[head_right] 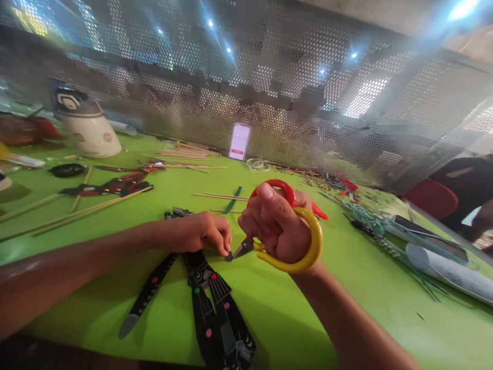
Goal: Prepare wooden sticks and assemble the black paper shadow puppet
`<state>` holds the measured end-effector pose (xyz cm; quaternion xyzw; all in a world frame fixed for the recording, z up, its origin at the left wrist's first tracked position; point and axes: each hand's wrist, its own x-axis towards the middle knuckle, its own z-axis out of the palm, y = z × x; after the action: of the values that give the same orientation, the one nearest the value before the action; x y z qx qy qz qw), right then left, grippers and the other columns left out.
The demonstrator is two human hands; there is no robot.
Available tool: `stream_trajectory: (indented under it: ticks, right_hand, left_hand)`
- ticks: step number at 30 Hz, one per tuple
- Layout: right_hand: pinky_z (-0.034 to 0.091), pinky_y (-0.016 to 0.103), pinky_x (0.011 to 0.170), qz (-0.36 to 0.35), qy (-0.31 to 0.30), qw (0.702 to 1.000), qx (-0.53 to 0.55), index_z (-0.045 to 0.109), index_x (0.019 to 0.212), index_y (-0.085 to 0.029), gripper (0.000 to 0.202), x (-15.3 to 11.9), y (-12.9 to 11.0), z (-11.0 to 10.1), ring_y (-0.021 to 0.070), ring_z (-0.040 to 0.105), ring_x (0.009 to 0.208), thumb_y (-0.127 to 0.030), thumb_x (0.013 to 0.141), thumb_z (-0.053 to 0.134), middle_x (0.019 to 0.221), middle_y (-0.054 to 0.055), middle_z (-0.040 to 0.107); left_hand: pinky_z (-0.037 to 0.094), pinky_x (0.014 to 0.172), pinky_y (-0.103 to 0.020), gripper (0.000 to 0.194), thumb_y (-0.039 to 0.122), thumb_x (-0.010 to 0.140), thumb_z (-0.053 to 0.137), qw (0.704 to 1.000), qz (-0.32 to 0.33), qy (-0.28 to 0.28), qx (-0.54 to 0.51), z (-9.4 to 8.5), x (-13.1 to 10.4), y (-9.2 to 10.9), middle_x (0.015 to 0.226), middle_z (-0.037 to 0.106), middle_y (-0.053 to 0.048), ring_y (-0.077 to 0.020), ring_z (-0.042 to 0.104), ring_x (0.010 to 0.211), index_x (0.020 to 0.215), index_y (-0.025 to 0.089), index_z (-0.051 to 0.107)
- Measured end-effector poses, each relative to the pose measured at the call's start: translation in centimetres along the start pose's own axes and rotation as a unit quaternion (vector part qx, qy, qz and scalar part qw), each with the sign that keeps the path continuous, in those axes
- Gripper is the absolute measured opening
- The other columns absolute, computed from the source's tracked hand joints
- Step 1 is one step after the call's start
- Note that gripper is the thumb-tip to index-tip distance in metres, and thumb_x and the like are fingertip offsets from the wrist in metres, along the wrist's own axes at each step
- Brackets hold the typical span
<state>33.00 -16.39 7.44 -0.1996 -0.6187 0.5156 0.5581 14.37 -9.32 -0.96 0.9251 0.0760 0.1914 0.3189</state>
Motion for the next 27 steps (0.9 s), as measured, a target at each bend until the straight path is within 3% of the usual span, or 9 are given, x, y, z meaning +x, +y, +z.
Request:
stream_trajectory:
  ticks: [13, 27]
  right_hand:
    - [0.023, 0.024, 0.036, -0.007, 0.008, 1.0, -0.007, 0.028, 0.046, -0.018, 0.062, 0.3, 0.4, -0.5, 0.006, 0.022, 0.027, -0.049, 0.092, 0.057, 0.034, -0.006, 0.024]
    - [0.025, 0.025, 0.038, -0.012, -0.007, 1.0, 0.005, 0.029, 0.047, -0.018, 0.063, 0.2, 0.5, -0.4, 0.0062, 0.022, 0.028, -0.05, 0.095, 0.054, 0.034, -0.007, 0.023]
  left_hand:
    - [0.047, 0.084, -0.028, 0.05, -0.015, 0.072, 0.05, 0.998, 0.013, -0.019, 0.058, -0.2, 0.1, 0.1, 0.095, 0.071, -0.004, -0.0159, 0.062, 0.091, 0.092, 0.021, 0.078]
    - [0.048, 0.076, -0.023, 0.042, -0.013, 0.075, 0.054, 0.998, 0.014, 0.0, 0.059, -0.2, 0.2, 0.9, 0.089, 0.071, -0.004, -0.014, 0.063, 0.083, 0.089, 0.019, 0.078]
